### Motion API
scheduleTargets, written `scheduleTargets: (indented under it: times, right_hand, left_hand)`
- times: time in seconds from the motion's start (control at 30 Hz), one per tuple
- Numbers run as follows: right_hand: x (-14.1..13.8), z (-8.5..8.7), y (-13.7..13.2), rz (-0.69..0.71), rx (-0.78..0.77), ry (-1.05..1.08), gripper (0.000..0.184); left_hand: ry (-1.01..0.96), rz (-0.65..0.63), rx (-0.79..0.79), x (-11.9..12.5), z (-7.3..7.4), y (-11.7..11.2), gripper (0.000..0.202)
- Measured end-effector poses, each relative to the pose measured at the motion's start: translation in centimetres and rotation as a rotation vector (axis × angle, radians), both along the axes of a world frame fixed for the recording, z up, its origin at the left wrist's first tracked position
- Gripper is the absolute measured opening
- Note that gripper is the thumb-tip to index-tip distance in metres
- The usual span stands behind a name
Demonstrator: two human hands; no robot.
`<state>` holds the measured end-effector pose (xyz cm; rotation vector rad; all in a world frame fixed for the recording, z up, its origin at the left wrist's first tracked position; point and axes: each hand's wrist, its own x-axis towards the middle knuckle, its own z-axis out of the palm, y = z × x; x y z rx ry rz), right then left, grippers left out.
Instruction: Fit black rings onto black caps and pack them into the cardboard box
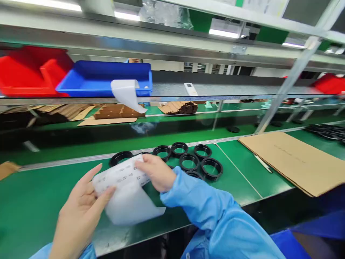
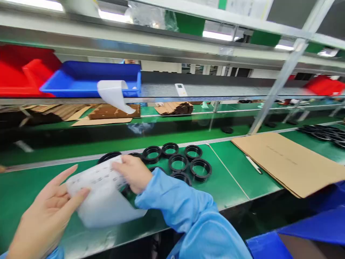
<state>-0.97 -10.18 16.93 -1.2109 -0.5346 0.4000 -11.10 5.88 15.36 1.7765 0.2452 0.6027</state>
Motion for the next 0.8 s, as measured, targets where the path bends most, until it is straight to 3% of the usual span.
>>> scheduleTargets:
  times: [0.07, 0.13, 0.3, 0.4, 0.53, 0.6, 0.67, 0.8]
  right_hand:
    - [0.0, 0.3, 0.0, 0.063, 0.099, 0.210, 0.045]
    - [0.0, 0.5, -0.1, 0.054, 0.124, 0.272, 0.055]
    - [-0.2, 0.8, 0.0, 0.139, -0.023, 0.091, 0.062]
    - [-0.3, 0.9, 0.7, 0.142, -0.037, 0.076, 0.066]
    - [-0.4, 1.4, 2.2, 0.061, 0.074, 0.229, 0.061]
    - [-0.5, 1.8, 2.9, 0.053, 0.125, 0.280, 0.060]
    - [-0.6, 2.2, 3.4, 0.077, 0.152, 0.291, 0.060]
    - [0.0, 2.9, 4.0, 0.197, 0.134, 0.276, 0.053]
  left_hand:
    - [-0.039, -0.101, -0.088, -0.2, 0.3, -0.5, 0.085]
    - [-0.054, -0.203, -0.156, -0.2, 0.4, -0.6, 0.082]
    - [-0.118, -0.186, -0.213, 0.3, 0.1, 0.8, 0.074]
    - [-0.152, -0.188, -0.165, 0.5, 0.0, 1.4, 0.075]
    - [-0.050, -0.167, 0.052, 0.8, 0.0, 1.3, 0.080]
    - [-0.035, -0.164, 0.078, 0.9, 0.3, 1.0, 0.080]
    - [-0.064, -0.182, -0.015, 1.0, 0.6, 1.0, 0.076]
    - [-0.085, -0.248, -0.349, 1.4, 1.7, 2.1, 0.079]
